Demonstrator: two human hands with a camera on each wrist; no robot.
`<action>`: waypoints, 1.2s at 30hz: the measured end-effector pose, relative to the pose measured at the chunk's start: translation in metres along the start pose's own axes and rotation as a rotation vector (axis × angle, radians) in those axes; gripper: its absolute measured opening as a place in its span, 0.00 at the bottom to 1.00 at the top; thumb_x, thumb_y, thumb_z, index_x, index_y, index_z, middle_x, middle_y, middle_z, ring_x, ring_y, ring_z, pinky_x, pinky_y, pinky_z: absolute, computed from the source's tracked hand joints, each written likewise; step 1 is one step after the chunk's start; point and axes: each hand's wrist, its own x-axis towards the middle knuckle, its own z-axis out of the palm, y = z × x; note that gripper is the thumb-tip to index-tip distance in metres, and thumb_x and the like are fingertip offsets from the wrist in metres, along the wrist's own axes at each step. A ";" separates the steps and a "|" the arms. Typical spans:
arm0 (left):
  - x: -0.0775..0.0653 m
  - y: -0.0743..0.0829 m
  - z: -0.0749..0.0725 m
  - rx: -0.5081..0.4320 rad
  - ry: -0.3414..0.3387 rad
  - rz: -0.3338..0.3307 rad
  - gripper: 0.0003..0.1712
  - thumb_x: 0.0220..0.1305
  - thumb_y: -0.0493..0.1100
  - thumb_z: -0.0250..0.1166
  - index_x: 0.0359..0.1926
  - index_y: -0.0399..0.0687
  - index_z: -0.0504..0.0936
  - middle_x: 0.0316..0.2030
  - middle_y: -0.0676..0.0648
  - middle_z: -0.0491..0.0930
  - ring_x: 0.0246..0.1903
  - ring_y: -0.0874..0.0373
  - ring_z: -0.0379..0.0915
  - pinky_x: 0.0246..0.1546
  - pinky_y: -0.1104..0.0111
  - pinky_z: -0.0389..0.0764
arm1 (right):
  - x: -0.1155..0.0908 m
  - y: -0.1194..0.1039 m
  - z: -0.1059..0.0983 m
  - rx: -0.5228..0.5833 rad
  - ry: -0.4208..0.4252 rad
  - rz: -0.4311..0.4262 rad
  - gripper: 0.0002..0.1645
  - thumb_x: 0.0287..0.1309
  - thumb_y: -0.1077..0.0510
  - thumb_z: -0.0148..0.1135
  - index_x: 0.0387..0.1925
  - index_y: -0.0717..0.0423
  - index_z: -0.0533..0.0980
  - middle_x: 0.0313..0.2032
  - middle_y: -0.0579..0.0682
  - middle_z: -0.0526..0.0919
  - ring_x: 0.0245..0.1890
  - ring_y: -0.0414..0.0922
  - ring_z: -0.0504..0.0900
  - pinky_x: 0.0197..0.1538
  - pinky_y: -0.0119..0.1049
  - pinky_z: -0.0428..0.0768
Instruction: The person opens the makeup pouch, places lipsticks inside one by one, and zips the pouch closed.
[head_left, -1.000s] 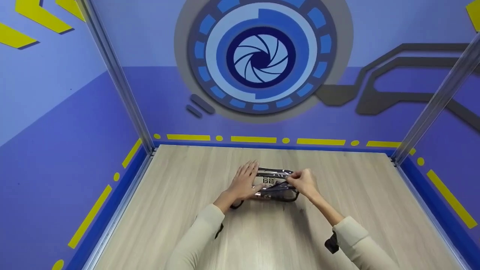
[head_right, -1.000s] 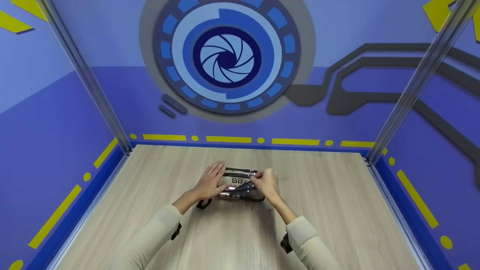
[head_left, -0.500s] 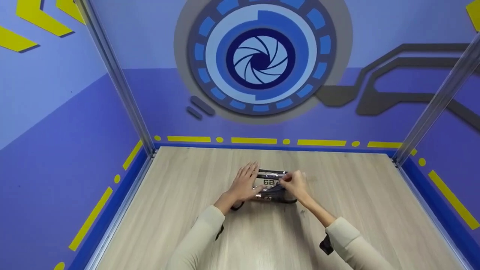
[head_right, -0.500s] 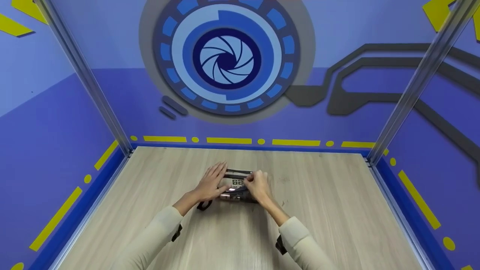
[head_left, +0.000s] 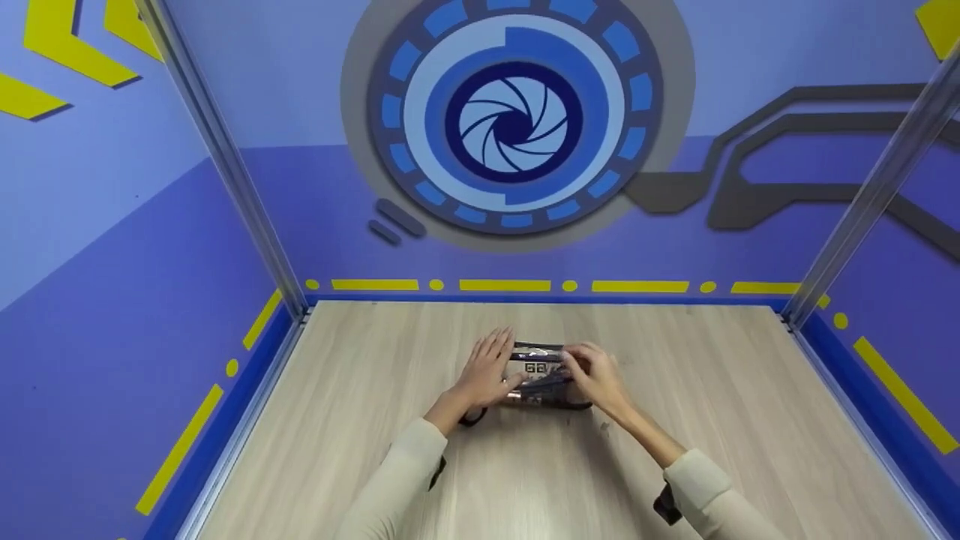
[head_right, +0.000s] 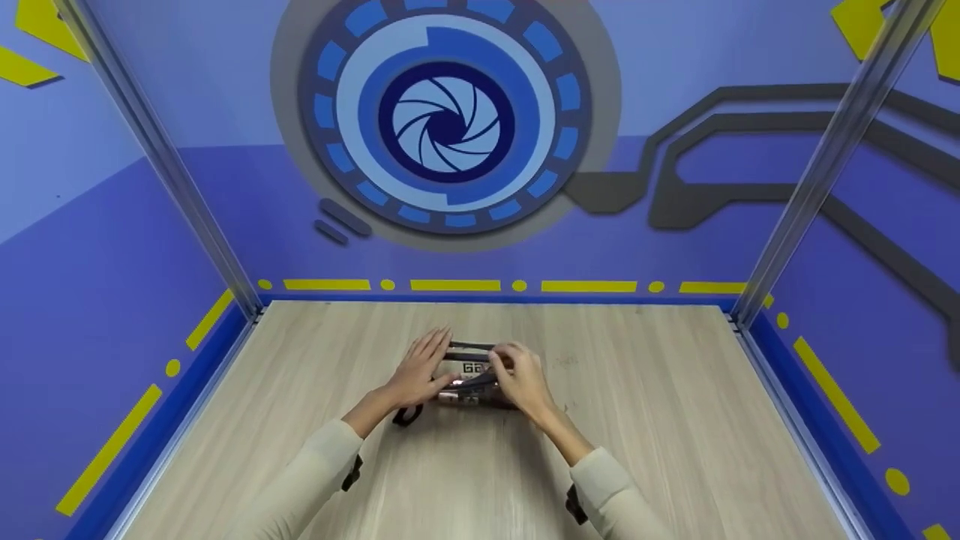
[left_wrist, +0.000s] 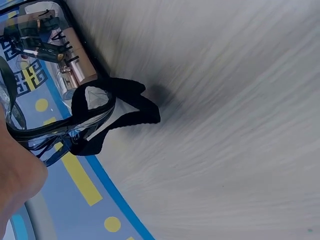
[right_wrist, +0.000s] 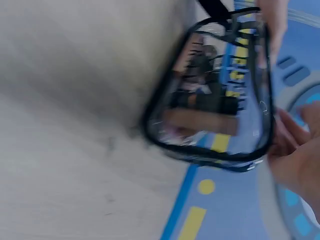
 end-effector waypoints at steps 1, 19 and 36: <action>-0.001 0.000 0.001 -0.005 0.006 0.002 0.48 0.75 0.62 0.52 0.80 0.36 0.49 0.81 0.39 0.50 0.81 0.40 0.44 0.79 0.44 0.50 | -0.004 0.005 -0.001 0.020 0.005 0.025 0.16 0.67 0.61 0.64 0.50 0.69 0.83 0.50 0.64 0.87 0.50 0.58 0.87 0.56 0.49 0.84; -0.004 0.027 -0.016 -0.002 0.081 -0.072 0.38 0.73 0.50 0.58 0.77 0.38 0.61 0.78 0.39 0.59 0.80 0.40 0.48 0.79 0.44 0.49 | -0.039 0.038 -0.001 0.054 -0.223 0.309 0.55 0.72 0.49 0.60 0.81 0.62 0.38 0.79 0.68 0.47 0.79 0.65 0.51 0.79 0.61 0.53; 0.030 0.095 -0.021 -0.083 0.196 -0.155 0.05 0.61 0.40 0.71 0.30 0.44 0.87 0.30 0.49 0.87 0.33 0.54 0.82 0.35 0.63 0.82 | -0.032 0.031 -0.011 -0.069 -0.306 0.235 0.56 0.71 0.50 0.60 0.79 0.69 0.36 0.79 0.72 0.43 0.79 0.67 0.48 0.78 0.62 0.54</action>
